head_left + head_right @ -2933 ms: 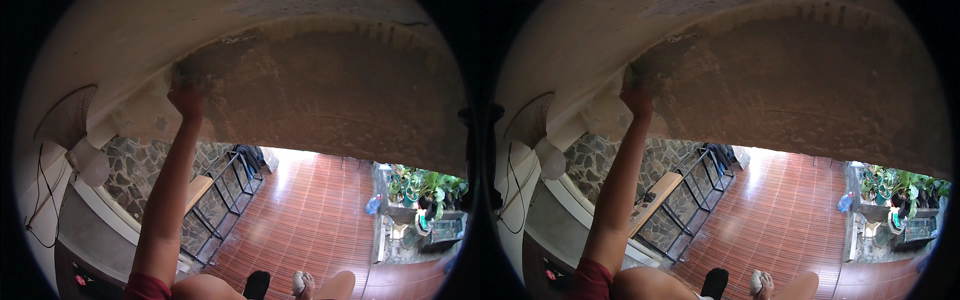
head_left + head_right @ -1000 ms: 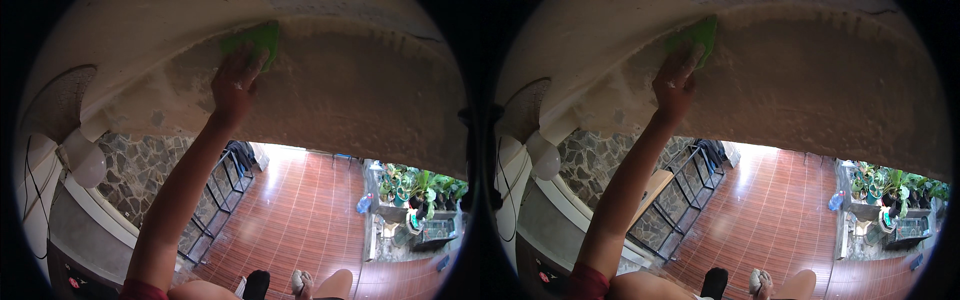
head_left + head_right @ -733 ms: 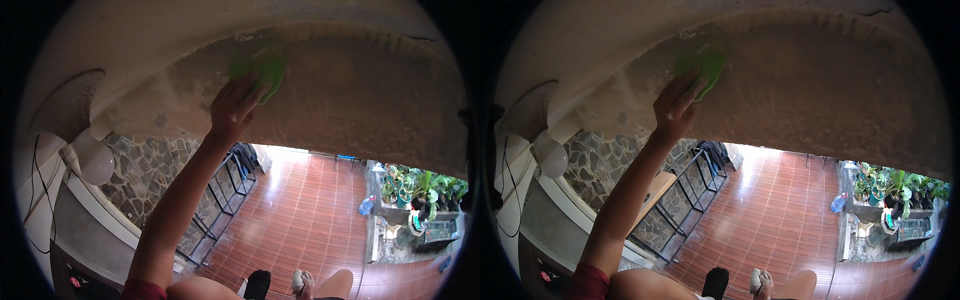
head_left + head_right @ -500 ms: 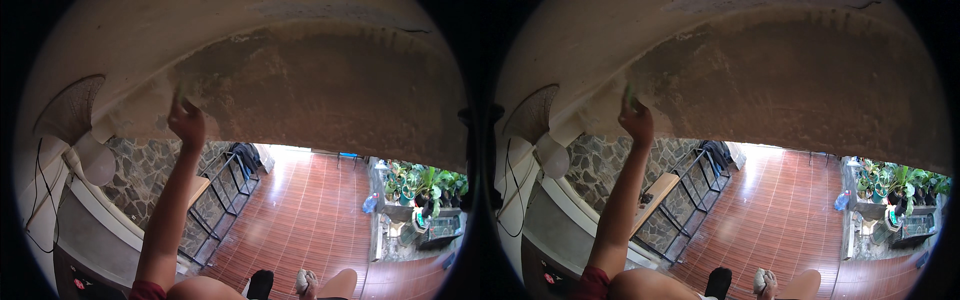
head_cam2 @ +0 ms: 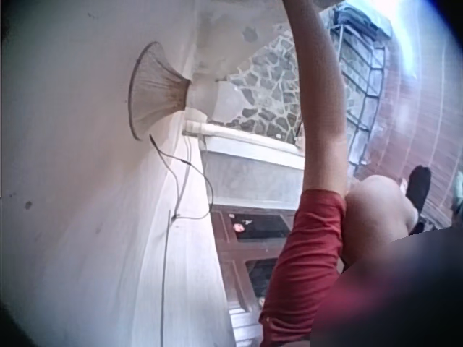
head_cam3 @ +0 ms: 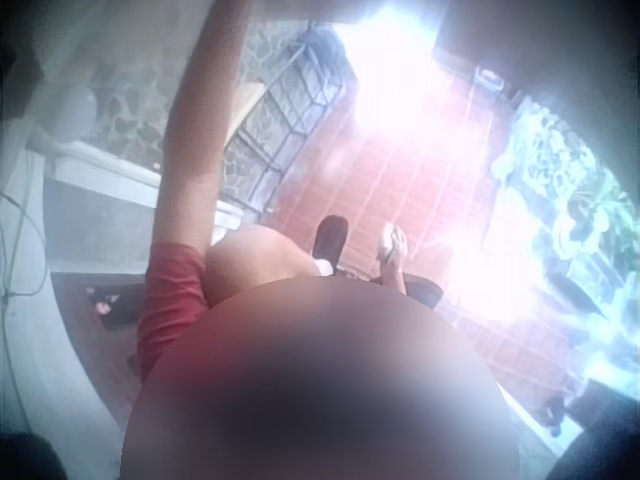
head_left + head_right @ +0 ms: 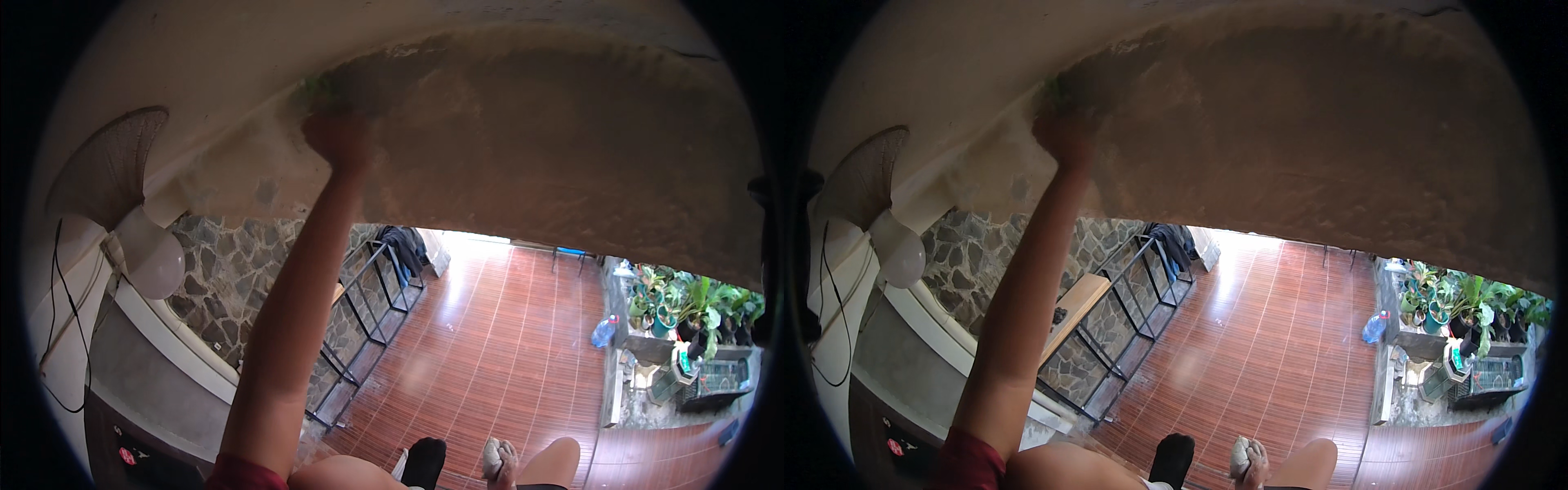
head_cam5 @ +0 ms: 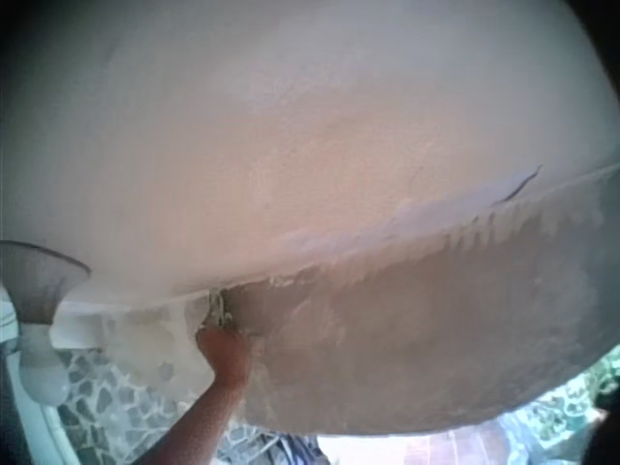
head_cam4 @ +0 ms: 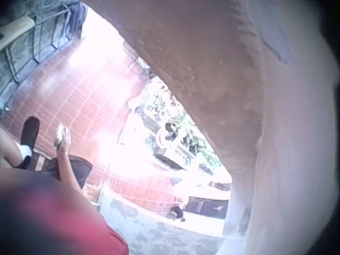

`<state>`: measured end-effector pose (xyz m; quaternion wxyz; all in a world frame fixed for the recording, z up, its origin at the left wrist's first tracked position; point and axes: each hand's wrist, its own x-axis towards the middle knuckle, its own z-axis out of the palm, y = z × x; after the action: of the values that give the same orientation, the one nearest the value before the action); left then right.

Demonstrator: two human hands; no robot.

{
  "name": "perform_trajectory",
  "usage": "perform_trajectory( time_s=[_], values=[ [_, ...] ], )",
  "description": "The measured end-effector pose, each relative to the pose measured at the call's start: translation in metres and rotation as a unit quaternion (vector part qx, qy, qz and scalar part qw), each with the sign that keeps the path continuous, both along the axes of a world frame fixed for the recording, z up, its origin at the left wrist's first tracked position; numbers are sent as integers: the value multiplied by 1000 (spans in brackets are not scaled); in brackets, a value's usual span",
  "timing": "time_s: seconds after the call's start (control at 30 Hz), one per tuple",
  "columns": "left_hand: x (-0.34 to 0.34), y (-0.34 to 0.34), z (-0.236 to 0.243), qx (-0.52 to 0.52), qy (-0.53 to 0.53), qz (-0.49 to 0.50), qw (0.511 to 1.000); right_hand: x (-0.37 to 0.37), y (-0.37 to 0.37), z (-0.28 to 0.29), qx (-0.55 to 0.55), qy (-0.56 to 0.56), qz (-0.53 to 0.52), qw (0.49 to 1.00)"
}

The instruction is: The person applies plaster to a ceiling using a green trowel and a ball of plaster held in the other hand. They repeatedly scoop plaster onto the trowel and smooth it onto the ceiling surface in a continuous cycle.

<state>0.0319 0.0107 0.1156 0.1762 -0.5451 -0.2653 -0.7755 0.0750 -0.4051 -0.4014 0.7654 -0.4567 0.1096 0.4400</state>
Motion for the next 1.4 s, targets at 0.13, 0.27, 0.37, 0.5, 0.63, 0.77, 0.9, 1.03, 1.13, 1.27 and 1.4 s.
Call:
perform_trajectory(
  time_s=[0.13,0.27,0.37,0.5,0.63,0.77,0.9,1.03,1.13,1.27,1.4],
  values=[
    [29,-38,-10,-48,9,21,999,-1,1,-1,1,-7,14,1000],
    [53,-75,-14,-65,43,41,996,-3,3,3,-2,-11,34,999],
    [67,-94,-18,-126,66,-72,987,-5,5,6,6,-1,5,1000],
    [93,-119,-30,94,90,-143,981,-8,3,12,17,-18,24,999],
    [117,-150,-38,129,146,-188,963,-12,0,23,-11,-32,30,999],
    [108,-158,-46,175,176,-187,950,-10,-4,31,-40,-44,28,998],
    [61,-130,-56,223,228,-242,916,-4,-7,25,-52,-53,34,997],
    [1,-96,-58,252,223,-170,926,-5,-2,13,-20,-28,-16,999],
    [-29,-70,-50,227,217,-91,945,-3,1,12,-21,-23,-11,999],
    [-37,-36,-35,218,228,4,949,2,4,10,5,-9,24,1000],
    [-26,-10,-18,225,231,-61,945,3,9,-2,10,-15,26,999]
  ],
)
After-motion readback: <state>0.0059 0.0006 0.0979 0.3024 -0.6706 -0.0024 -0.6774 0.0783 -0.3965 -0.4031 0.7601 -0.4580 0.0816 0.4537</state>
